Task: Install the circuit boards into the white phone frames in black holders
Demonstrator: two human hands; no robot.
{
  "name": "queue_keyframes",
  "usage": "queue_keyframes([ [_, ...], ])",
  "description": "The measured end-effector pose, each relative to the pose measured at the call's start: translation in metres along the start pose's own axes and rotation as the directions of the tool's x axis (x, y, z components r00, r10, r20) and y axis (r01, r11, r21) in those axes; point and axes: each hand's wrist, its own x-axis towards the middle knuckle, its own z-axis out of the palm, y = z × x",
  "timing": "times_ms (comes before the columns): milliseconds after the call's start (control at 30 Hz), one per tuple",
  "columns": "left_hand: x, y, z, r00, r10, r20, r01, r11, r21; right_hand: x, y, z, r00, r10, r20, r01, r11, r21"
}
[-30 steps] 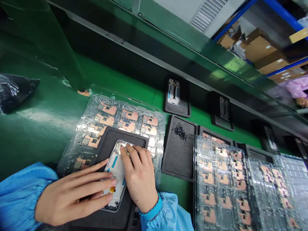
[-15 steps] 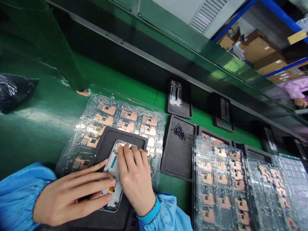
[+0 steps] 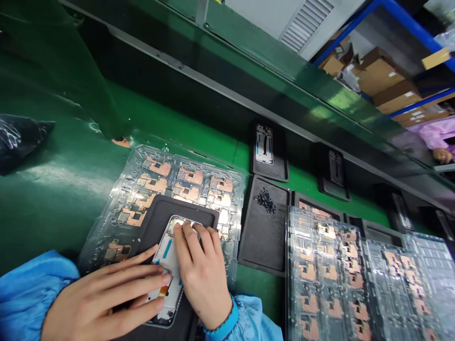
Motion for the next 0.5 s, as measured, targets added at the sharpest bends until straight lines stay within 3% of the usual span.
queue_keyframes([
  [133, -0.003, 0.001, 0.003, 1.000, -0.018, 0.002, 0.018, 1.000, 0.003, 0.001, -0.001, -0.002, 1.000, 0.013, 0.011, -0.013, 1.000, 0.016],
  [367, -0.003, -0.001, -0.001, 0.998, -0.026, 0.062, 0.024, 0.999, 0.032, 0.000, -0.008, -0.004, 0.995, -0.015, 0.095, 0.025, 0.995, -0.098],
  [433, -0.001, -0.002, -0.006, 0.991, -0.054, 0.124, 0.046, 0.997, 0.069, 0.000, 0.000, -0.006, 0.996, -0.034, 0.077, 0.035, 0.999, -0.015],
  [500, -0.003, -0.004, -0.011, 0.973, -0.147, 0.178, 0.120, 0.981, 0.153, -0.003, 0.014, -0.010, 0.999, -0.034, 0.038, 0.027, 0.985, 0.173],
])
